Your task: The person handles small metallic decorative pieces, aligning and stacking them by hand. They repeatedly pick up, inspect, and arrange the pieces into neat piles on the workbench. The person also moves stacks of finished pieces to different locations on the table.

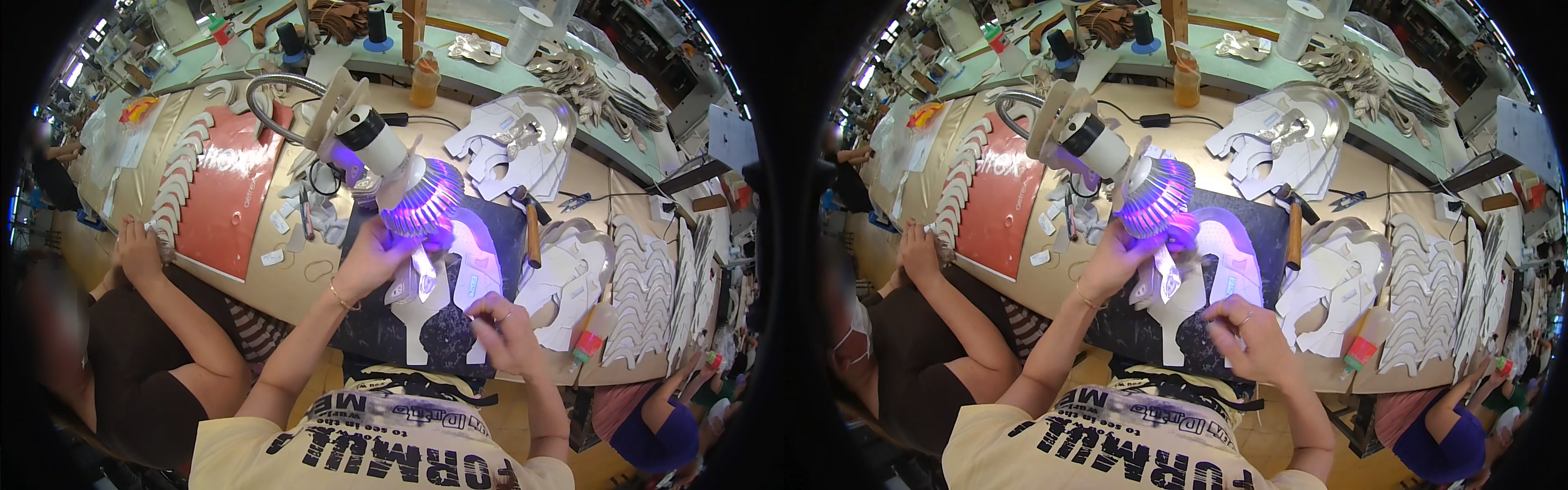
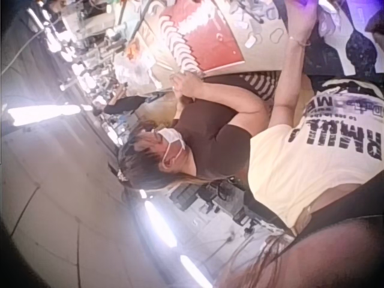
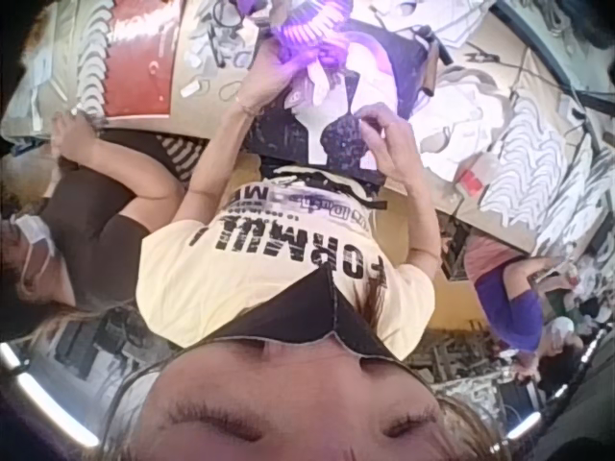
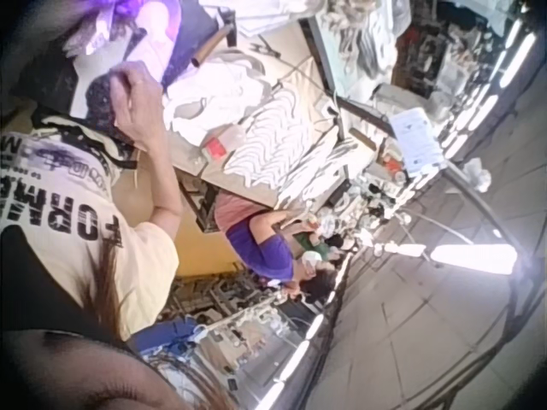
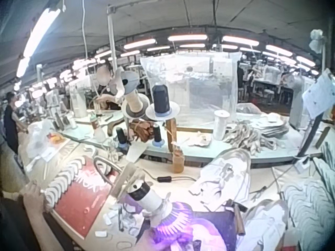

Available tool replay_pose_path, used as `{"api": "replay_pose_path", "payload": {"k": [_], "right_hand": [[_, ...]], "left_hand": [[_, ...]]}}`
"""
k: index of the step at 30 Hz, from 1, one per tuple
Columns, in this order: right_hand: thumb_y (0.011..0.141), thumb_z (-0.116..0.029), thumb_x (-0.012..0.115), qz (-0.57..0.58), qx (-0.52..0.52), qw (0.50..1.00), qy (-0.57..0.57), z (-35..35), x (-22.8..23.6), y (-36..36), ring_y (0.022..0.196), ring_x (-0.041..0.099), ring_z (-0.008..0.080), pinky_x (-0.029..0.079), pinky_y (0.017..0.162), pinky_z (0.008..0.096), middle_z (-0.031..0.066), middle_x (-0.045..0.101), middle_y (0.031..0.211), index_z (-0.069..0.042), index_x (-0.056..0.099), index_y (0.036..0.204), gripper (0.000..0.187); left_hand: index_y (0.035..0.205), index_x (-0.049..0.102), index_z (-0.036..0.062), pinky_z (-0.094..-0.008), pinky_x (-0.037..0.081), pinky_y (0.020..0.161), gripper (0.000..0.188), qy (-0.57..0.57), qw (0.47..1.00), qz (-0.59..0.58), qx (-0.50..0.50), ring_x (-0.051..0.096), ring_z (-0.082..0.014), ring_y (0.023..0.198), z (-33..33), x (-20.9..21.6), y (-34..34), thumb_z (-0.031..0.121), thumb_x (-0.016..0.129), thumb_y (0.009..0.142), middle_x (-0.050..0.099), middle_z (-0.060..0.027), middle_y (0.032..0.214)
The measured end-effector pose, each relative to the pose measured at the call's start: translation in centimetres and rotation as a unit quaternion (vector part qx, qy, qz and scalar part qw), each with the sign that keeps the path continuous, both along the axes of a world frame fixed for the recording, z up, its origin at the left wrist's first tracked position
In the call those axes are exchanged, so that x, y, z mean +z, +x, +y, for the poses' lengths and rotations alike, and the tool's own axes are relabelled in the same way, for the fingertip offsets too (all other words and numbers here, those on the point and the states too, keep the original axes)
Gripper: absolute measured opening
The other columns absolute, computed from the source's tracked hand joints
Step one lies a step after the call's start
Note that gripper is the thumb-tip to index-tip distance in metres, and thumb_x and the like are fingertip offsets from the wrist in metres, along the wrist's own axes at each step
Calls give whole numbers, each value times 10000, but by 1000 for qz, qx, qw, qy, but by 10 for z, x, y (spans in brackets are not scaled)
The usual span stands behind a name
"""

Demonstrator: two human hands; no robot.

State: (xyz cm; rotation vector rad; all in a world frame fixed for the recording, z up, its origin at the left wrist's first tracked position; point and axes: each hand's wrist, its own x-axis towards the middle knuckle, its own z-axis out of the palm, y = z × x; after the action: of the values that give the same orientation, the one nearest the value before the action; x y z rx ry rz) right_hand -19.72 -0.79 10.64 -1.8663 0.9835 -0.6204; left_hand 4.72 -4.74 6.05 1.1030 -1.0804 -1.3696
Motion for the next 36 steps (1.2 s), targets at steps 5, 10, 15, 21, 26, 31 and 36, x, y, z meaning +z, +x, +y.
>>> {"api": "replay_pose_path", "payload": {"k": [5, 10, 15, 21, 26, 31, 36], "right_hand": [[888, 4, 550, -125, -55, 989, 56, -2, -12, -2, 760, 684, 156, 545, 722, 290, 108, 699, 901, -58, 541, 1309, 425], [836, -69, 709, -107, -139, 979, 106, -9, -27, 10, 684, 685, 158, 546, 662, 269, 136, 692, 769, -88, 354, 1467, 724], [743, -271, 809, 47, -176, 978, -106, -13, -34, 17, 1283, 459, 303, 413, 1009, 404, 180, 494, 1359, -114, 416, 1445, 819], [825, -176, 723, -124, -32, 991, -47, -17, -45, 14, 1168, 549, 299, 423, 972, 396, 133, 646, 1158, -73, 667, 1141, 337], [818, -180, 676, 9, 27, 994, -102, -17, -43, 4, 910, 621, 288, 451, 843, 419, 94, 669, 902, -68, 671, 987, 203], [828, -194, 627, 198, 95, 947, -235, -11, -29, 15, 922, 602, 249, 368, 937, 456, 67, 647, 846, -88, 652, 944, 159], [788, -179, 618, 255, 79, 908, -324, -9, -5, 24, 924, 609, 256, 352, 983, 500, 73, 645, 826, -64, 648, 924, 181]], "left_hand": [[1218, 555, -27, -285, 514, 845, 361, 57, 997, 24, -47, 647, -140, 937, 8, -7, -11, -9, 593, 860, 659, -93, 1087], [1262, 523, -7, -260, 501, 819, 423, 120, 985, 122, -38, 619, -114, 932, 14, -8, -25, 12, 615, 849, 637, -100, 1142], [1133, 522, 28, -259, 488, 764, 333, 127, 972, 166, -105, 599, -115, 859, 27, 8, -29, -1, 635, 822, 613, -58, 1002], [1018, 446, 75, -289, 478, 774, 350, 90, 952, 215, -198, 563, -147, 889, 33, 10, -15, 67, 692, 769, 507, -48, 974], [1169, 417, 66, -314, 456, 924, 557, 72, 934, 70, -342, 533, -154, 1043, 32, 18, 6, 76, 785, 751, 508, -45, 1045], [1308, 352, 42, -350, 445, 966, 821, 117, 935, -105, -319, 559, -166, 1063, 31, 30, -1, 172, 869, 684, 546, -71, 1080], [1167, 565, 57, -503, 330, 1059, 469, -57, 832, -437, -337, 652, -276, 914, 33, 50, -18, 237, 750, 775, 654, -85, 843]]}}
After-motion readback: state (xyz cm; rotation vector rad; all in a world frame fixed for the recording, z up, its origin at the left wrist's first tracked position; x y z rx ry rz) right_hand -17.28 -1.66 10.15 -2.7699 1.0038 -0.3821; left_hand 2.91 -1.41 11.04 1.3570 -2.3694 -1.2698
